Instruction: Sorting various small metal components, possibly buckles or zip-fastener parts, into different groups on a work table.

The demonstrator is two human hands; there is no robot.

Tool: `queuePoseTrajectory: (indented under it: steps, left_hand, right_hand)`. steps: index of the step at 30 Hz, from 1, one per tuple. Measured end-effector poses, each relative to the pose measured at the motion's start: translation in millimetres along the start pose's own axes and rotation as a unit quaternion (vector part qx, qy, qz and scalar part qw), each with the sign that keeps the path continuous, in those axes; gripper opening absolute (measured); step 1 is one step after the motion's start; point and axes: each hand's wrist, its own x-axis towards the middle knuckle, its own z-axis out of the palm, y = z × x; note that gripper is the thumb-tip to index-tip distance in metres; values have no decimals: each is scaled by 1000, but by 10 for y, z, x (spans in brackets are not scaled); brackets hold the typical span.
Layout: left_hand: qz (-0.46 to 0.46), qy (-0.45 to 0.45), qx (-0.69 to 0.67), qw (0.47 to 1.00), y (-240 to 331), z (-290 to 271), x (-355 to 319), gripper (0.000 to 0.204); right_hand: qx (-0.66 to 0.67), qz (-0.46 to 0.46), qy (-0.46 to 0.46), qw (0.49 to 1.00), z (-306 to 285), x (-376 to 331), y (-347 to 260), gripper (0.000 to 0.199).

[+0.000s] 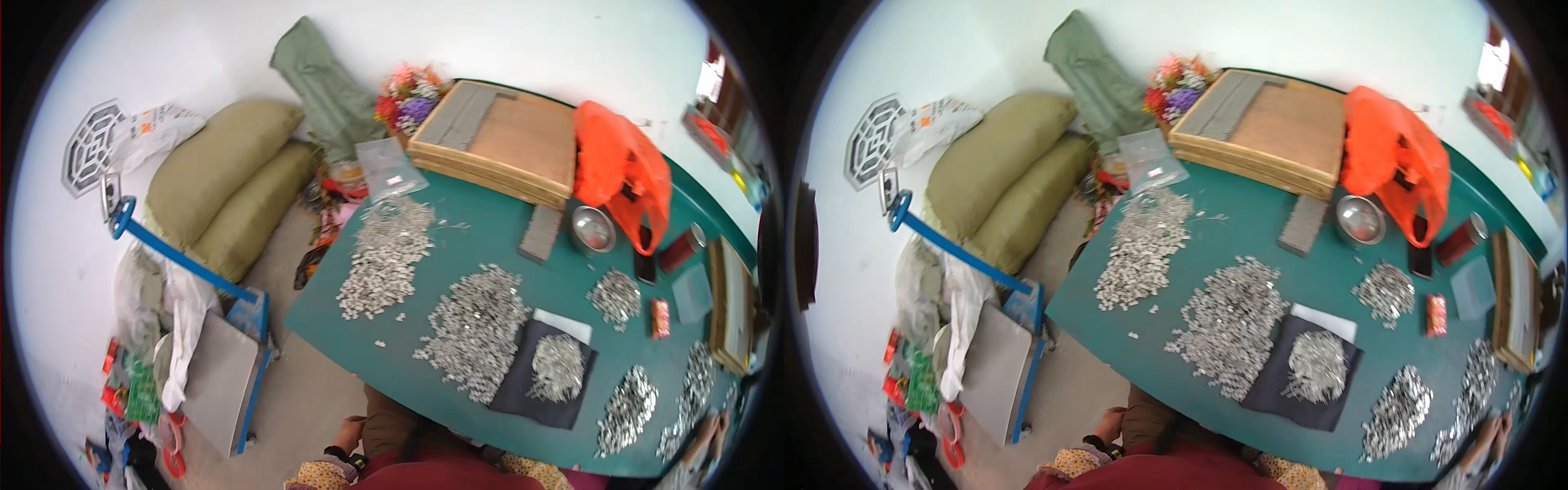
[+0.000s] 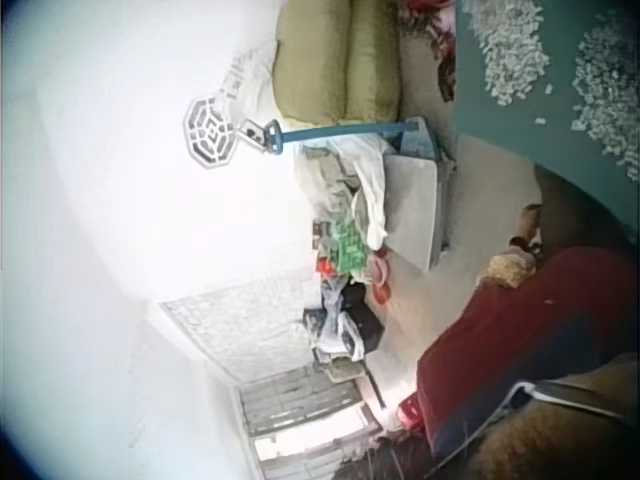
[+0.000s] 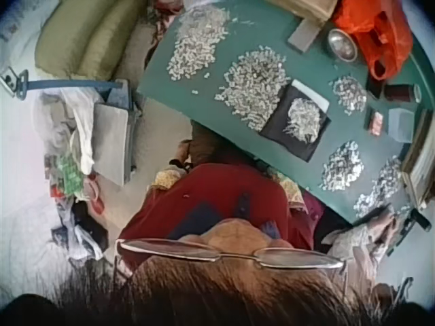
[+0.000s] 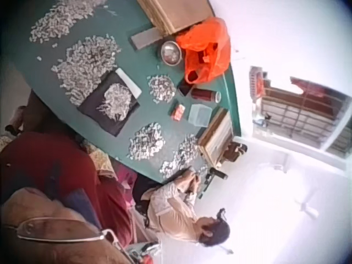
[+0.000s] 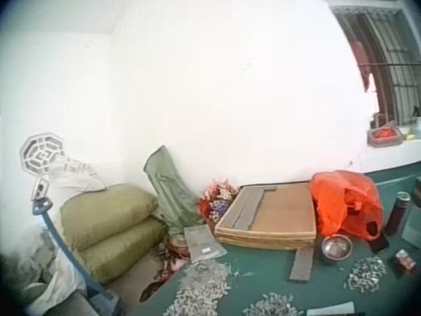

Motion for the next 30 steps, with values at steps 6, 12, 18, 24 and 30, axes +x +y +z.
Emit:
queuePoseTrajectory:
  steps: [6, 12, 18, 24, 30]
  left_hand:
    - [-28, -2, -174, 984, -1757, 421, -412, 20]
    - [-54, -117, 208, 970, -1926, 645, -145, 18]
    - [109, -72, 325, 936, -1788, 588, 48, 13]
    - [137, -70, 330, 931, -1589, 522, 165, 13]
    - [144, -65, 329, 931, -1450, 421, 161, 12]
  right_hand:
    - [9, 55, 35, 998, 450, -680, -369, 68]
    - [40, 83, 140, 986, 228, -1554, -1322, 51]
    - [20, -69, 388, 919, -204, -2171, -2179, 47]
    - [-246, -157, 634, 717, -167, -2533, -2517, 62]
    - [-339, -244, 708, 570, -123, -2727, -2681, 47]
